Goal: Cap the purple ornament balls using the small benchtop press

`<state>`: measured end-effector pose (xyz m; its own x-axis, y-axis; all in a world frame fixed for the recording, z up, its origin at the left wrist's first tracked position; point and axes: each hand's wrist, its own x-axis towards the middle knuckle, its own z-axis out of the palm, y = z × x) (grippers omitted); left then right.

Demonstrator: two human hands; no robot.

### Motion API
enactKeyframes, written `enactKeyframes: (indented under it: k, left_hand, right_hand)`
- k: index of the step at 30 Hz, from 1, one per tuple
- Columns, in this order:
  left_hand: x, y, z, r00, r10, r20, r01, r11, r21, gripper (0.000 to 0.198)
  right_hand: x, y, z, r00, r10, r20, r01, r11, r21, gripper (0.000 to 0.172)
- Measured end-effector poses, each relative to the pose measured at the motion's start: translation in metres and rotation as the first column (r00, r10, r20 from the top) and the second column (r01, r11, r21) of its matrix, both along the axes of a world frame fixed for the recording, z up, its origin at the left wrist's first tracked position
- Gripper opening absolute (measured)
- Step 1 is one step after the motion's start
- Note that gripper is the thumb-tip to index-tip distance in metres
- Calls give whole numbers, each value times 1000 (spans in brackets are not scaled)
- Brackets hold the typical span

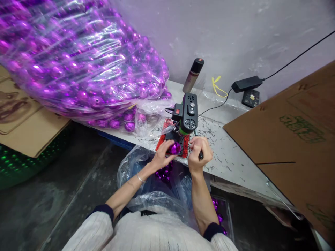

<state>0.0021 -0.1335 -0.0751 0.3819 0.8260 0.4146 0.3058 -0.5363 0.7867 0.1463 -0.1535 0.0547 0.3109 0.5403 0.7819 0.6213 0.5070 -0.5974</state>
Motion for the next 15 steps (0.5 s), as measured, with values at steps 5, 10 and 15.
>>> enactKeyframes:
  k: [5,10,15]
  left_hand:
    - [-25,-46,2,960,-195,-200,212,975,70,64]
    - [-28,36,11,995,97,7,-97,995,16,37]
    - [-22,168,20,923,378,-66,-383,919,-89,26]
  right_hand:
    - [0,-4,-24,998,0,56,0,1000,10,27]
    - [-2,-3,-27,999,0,54,-2,999,35,28]
    - [-4,-2,-24,999,-1,53,-2,999,52,27]
